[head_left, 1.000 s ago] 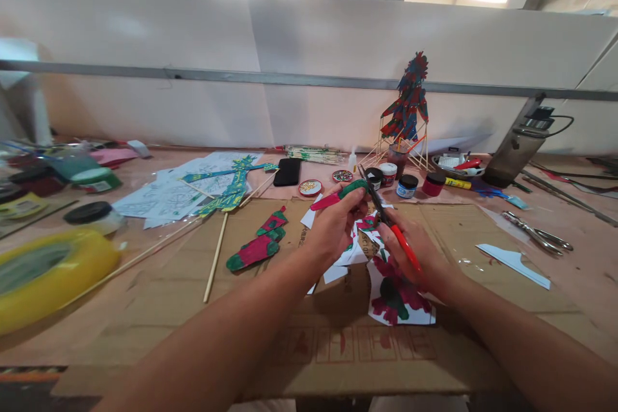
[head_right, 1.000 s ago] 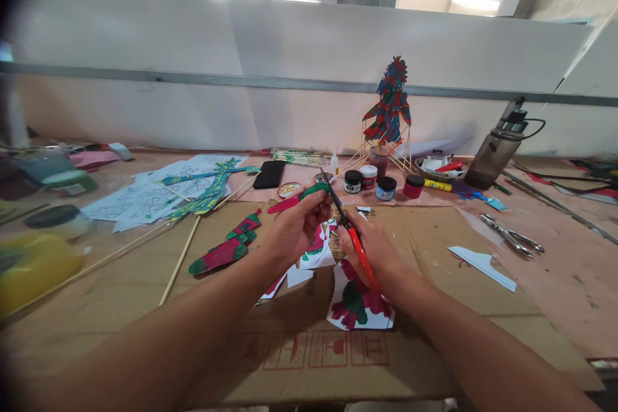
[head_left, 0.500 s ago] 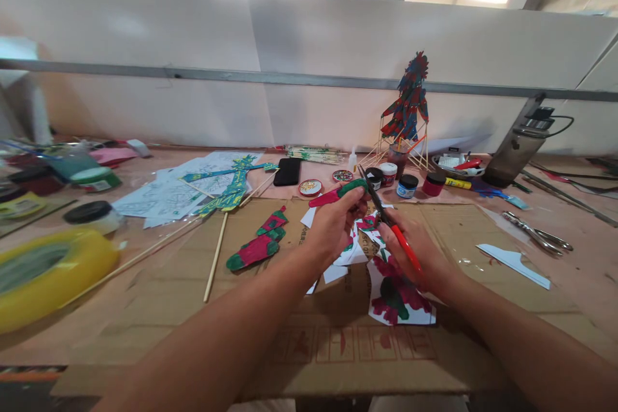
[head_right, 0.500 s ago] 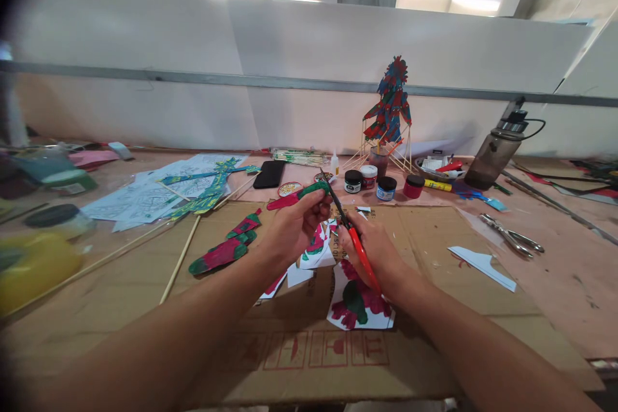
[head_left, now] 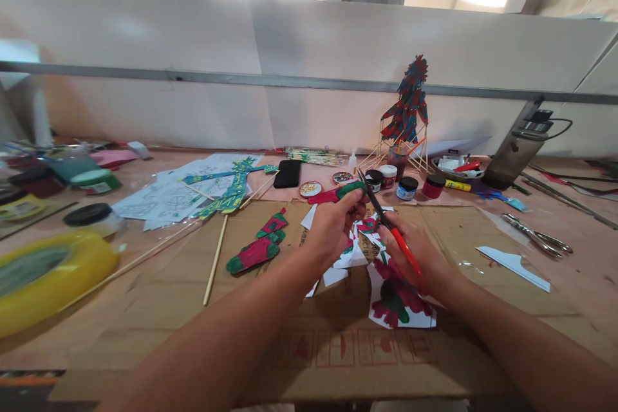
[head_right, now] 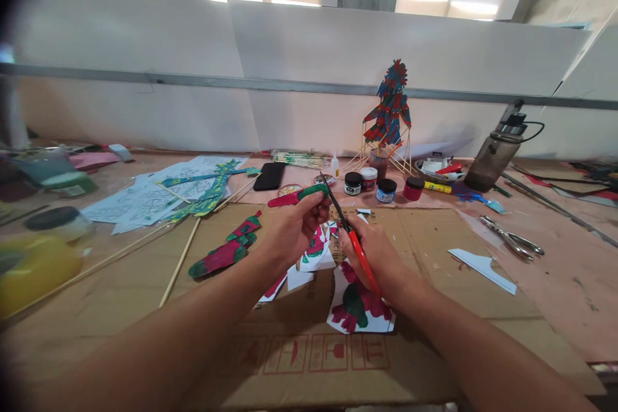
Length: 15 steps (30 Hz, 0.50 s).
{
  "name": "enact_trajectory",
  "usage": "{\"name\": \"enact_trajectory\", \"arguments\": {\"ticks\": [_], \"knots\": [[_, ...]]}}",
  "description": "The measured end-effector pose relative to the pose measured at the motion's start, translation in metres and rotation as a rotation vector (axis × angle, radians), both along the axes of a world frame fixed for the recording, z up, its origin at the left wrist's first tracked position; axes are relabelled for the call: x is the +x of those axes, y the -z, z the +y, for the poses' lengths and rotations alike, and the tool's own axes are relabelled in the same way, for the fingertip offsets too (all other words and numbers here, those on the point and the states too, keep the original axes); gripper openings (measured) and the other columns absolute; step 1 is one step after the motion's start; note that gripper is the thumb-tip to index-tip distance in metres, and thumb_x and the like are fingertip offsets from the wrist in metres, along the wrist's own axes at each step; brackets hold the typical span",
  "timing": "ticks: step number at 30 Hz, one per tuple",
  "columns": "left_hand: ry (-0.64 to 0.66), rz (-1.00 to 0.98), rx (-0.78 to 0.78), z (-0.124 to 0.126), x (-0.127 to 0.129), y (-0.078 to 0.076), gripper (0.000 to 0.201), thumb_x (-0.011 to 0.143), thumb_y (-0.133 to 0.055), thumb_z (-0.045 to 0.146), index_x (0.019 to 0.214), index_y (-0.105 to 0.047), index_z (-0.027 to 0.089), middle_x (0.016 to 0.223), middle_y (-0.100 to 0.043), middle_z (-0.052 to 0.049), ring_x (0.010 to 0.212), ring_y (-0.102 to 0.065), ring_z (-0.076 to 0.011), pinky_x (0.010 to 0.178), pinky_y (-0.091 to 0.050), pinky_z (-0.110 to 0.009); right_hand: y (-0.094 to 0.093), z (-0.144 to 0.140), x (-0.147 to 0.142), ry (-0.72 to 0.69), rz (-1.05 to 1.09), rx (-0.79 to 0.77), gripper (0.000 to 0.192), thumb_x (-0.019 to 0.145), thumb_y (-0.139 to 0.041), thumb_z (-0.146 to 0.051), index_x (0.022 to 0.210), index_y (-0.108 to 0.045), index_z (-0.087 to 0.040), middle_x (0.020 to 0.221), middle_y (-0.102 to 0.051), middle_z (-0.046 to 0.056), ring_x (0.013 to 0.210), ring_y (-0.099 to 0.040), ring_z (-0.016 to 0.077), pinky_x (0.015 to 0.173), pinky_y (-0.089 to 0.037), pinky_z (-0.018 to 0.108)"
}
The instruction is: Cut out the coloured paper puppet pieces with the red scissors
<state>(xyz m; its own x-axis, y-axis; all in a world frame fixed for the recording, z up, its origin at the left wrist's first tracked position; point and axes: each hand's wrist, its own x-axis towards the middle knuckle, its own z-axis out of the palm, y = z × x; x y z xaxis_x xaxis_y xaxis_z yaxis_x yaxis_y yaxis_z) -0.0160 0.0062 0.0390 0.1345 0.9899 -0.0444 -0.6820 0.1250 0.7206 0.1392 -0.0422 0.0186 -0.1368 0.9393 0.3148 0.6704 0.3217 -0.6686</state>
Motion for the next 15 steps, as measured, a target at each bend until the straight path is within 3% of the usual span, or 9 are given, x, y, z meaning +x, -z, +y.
{"name": "enact_trajectory", "arguments": {"ticks": [5,15], "knots": [[-0.006,0.016,0.005,0.0010,0.0002,0.0002,0.019,0.063,-0.090,0.020,0.064,-0.071,0.013,0.065,-0.069,-0.004,0.059,-0.055,-0.0086,0.059,-0.043,-0.022,-0.0076,-0.0021,-0.0006,-0.019,-0.016,-0.012,0.030,0.100,-0.048,-0.036,0.109,-0.073,-0.022,0.104,-0.081,0.010,0.089,-0.074,0.0264,0.084,-0.057,0.037],[0.001,0.051,0.116,0.0017,-0.0028,0.0016,0.023,0.062,-0.090,0.025,0.069,-0.072,0.013,0.067,-0.068,-0.003,0.058,-0.055,-0.0092,0.059,-0.041,-0.023,-0.0057,-0.0025,0.0006,-0.031,-0.027,0.012,0.028,0.102,-0.048,-0.035,0.109,-0.071,-0.022,0.106,-0.081,0.009,0.091,-0.074,0.0249,0.084,-0.056,0.035]]}}
